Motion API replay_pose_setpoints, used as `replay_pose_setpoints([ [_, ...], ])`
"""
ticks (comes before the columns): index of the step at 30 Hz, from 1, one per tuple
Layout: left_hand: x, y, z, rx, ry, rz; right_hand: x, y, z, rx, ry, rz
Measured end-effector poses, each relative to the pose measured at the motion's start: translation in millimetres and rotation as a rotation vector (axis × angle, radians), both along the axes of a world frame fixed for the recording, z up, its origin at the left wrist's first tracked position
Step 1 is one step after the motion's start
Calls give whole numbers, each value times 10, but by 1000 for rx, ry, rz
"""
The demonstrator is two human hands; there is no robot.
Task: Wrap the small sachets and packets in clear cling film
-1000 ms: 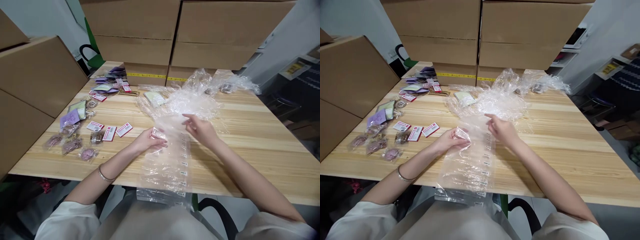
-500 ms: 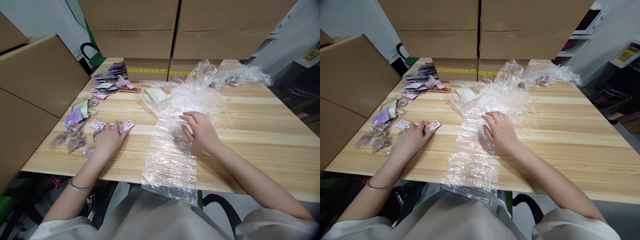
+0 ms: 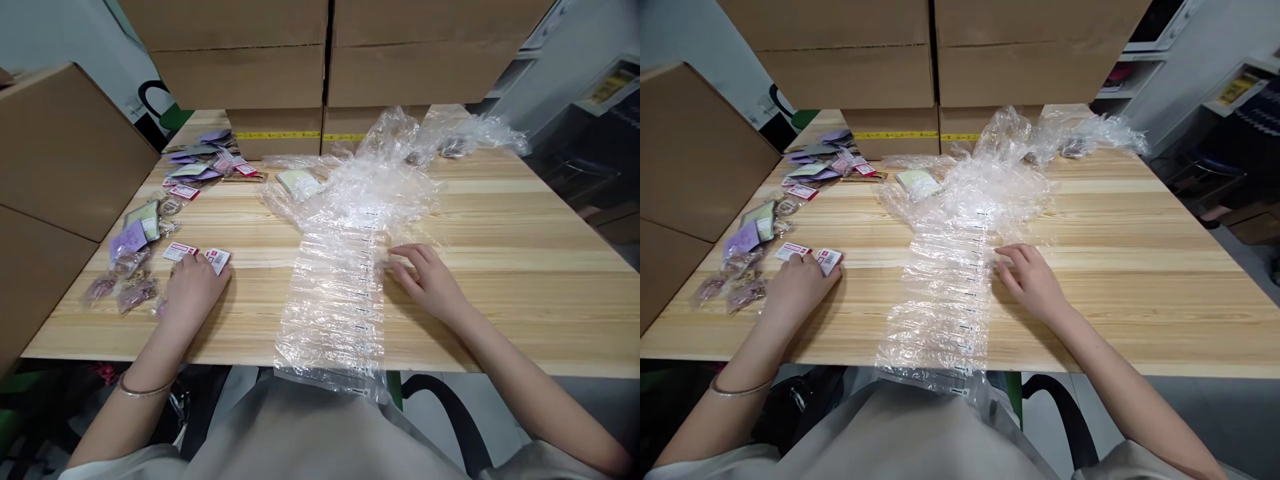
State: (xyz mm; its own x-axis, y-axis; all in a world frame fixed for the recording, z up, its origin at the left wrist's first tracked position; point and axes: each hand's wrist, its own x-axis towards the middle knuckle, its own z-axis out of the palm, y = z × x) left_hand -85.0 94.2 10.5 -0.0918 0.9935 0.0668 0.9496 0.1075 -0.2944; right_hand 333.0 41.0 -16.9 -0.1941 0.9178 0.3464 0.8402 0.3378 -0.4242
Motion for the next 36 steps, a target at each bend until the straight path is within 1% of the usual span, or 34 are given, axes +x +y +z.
replay_pose_setpoints([
  [2, -60, 56, -37, -82, 0, 27, -5, -18, -29, 10, 2, 26],
  [5, -174, 147, -52, -134, -54, 17, -5, -70, -32, 44, -7, 108],
  [8, -196, 148, 11, -136, -147, -7, 12, -158, -8, 20, -32, 199],
  [10, -81, 71, 78, -97, -196, -91, 18, -223, 7, 0, -49, 222],
  [11, 24, 12, 110, -77, -233, -167, 15, -254, 12, 0, -56, 226],
  [13, 318, -128, 149, -88, -346, -388, -6, -307, 19, 11, -62, 242],
  [15, 678, -269, 135, -216, -493, -660, -42, -352, 23, 15, -67, 275],
  [17, 1025, -381, 67, -334, -553, -972, -76, -400, 23, 11, -74, 315],
  [18, 1170, -421, 19, -363, -544, -1087, -87, -430, 20, 7, -77, 330],
  [19, 1286, -451, -29, -367, -526, -1162, -90, -464, 15, 5, -79, 342],
  [20, 1370, -470, -74, -360, -507, -1202, -85, -504, 8, 4, -80, 354],
  [21, 1422, -481, -112, -343, -494, -1214, -73, -548, -1, 0, -81, 368],
  [23, 1444, -484, -160, -319, -498, -1190, -33, -642, -21, -42, -93, 404],
  [27, 1349, -463, -190, -340, -590, -1122, 31, -806, -74, -209, -145, 489],
  [29, 1318, -453, -203, -349, -626, -1116, 21, -856, -115, -249, -183, 512],
  [32, 1319, -435, -226, -364, -632, -1119, -48, -892, -193, -207, -236, 499],
  [34, 1335, -427, -234, -384, -637, -1122, -110, -894, -237, -125, -236, 508],
  [36, 1350, -431, -229, -414, -649, -1109, -173, -883, -263, -39, -217, 559],
])
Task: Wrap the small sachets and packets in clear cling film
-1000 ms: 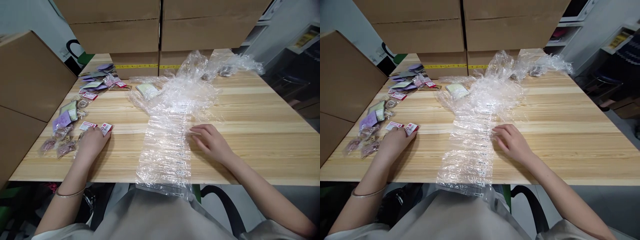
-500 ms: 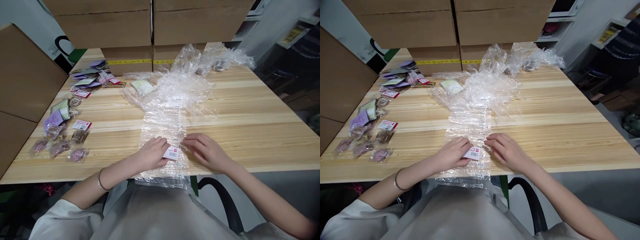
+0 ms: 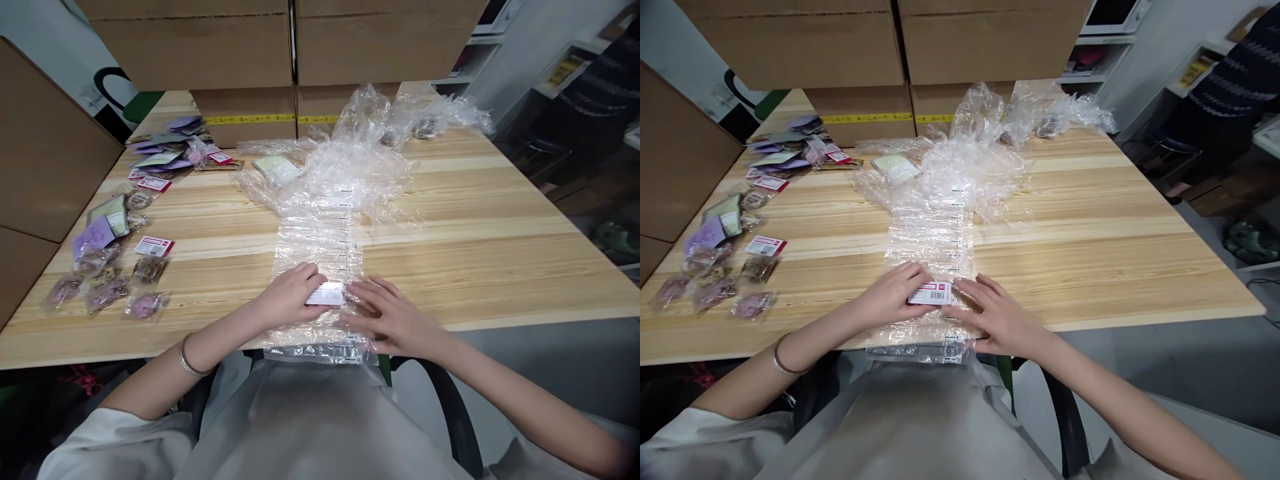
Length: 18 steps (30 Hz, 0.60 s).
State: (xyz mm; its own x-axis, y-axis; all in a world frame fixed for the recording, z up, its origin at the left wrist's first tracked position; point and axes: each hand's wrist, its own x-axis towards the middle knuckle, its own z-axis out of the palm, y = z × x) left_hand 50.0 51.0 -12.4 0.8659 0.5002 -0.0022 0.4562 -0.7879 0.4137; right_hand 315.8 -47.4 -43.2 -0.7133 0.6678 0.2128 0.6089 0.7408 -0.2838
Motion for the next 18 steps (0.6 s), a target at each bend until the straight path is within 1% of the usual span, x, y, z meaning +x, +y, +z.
replay_pose_setpoints([
  [3, 1, -23, 26, -73, 24, 40, -88, 39, -9, 37, 124, 101],
  [5, -19, -25, 50, -114, 15, 54, -143, 83, -5, 0, 279, 115],
  [6, -34, -15, 61, -132, 0, 47, -169, 110, -1, -42, 366, 99],
  [9, -90, 58, 85, -204, -45, -12, -246, 203, 23, -227, 568, -14],
  [12, -133, 169, 84, -341, -76, -10, -319, 287, 55, -371, 643, -188],
  [16, -168, 312, 96, -556, -151, 54, -396, 359, 84, -519, 638, -378],
  [17, -181, 336, 113, -584, -197, 96, -406, 372, 88, -544, 635, -408],
  [18, -196, 350, 134, -569, -272, 168, -412, 384, 91, -559, 637, -431],
])
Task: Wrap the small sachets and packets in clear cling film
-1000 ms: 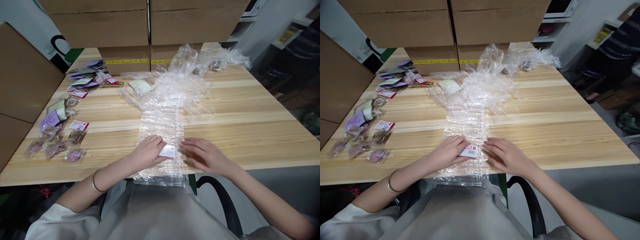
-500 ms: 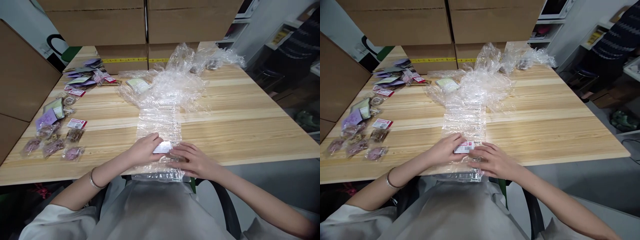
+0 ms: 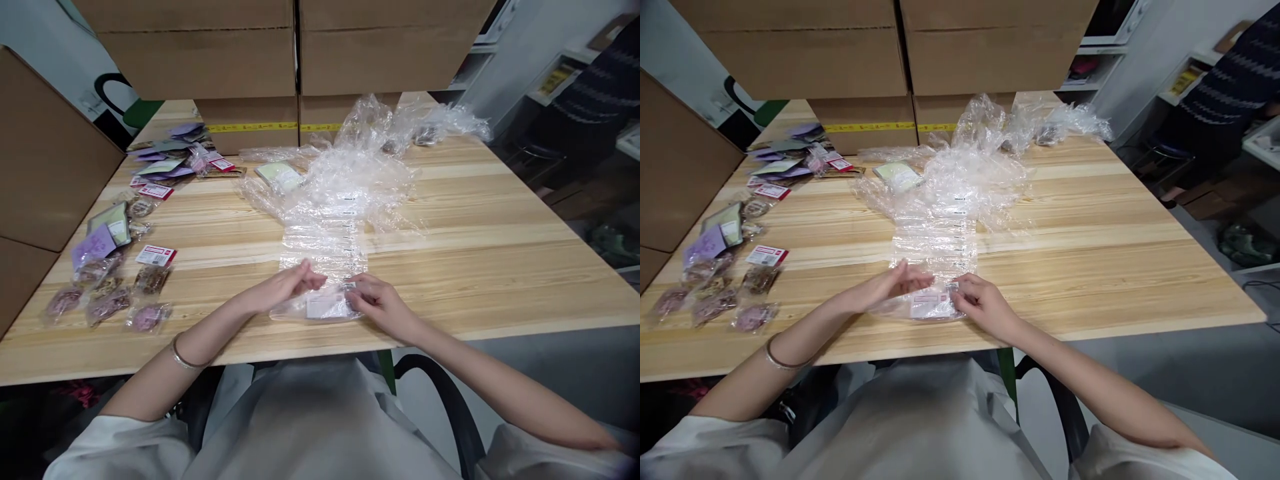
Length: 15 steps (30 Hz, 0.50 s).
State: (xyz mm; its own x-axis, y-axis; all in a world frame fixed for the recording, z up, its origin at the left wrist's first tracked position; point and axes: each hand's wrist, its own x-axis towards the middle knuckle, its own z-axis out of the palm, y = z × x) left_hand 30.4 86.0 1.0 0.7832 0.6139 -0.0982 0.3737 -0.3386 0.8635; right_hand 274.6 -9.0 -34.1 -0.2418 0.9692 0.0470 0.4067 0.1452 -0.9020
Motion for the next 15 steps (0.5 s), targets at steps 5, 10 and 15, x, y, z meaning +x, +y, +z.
replay_pose_setpoints([
  [5, -62, -96, 50, 623, -328, 254, 4, 58, -1, -6, -13, -67],
  [10, -32, -264, -142, 759, -9, -285, 6, 59, -56, 53, -99, -125],
  [15, -38, -285, -279, 743, 88, -281, 109, -49, -59, 502, -334, -104],
])
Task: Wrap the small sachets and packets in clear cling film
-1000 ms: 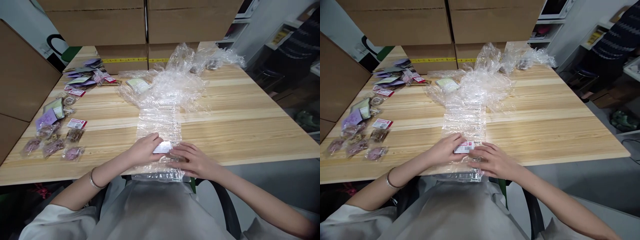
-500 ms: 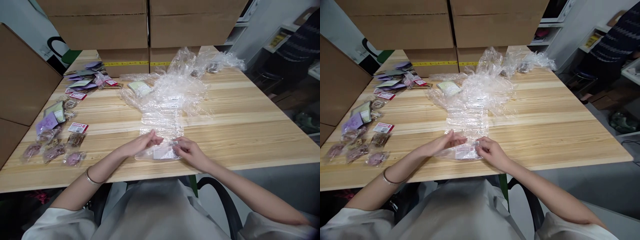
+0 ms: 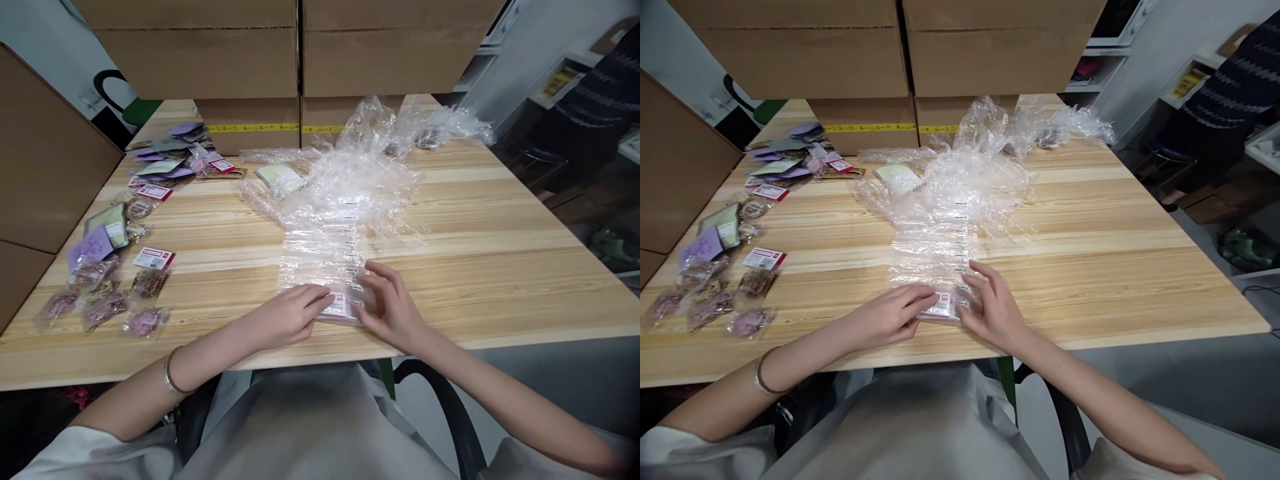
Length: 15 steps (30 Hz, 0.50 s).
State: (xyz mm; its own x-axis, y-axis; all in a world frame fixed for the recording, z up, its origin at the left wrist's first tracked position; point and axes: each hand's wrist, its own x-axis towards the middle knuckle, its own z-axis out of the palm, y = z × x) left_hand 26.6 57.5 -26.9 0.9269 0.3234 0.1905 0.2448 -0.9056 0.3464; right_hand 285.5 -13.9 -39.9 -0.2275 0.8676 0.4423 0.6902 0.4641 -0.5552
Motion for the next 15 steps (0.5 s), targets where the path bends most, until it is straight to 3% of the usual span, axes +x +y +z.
replay_pose_setpoints([
  [3, -10, 5, -10, 29, 3, 18, 65, -27, 23, 93, -213, 329],
  [5, -14, 19, 14, -15, -15, 36, 79, -9, 30, 68, -227, 395],
  [8, -20, 78, 108, -155, 3, 76, 68, 58, 53, -25, -116, 319],
  [12, -32, 230, 232, -420, 60, 168, 33, 197, 109, -335, 90, 227],
  [15, -45, 332, 208, -644, 5, 292, -1, 320, 109, -545, 267, 114],
])
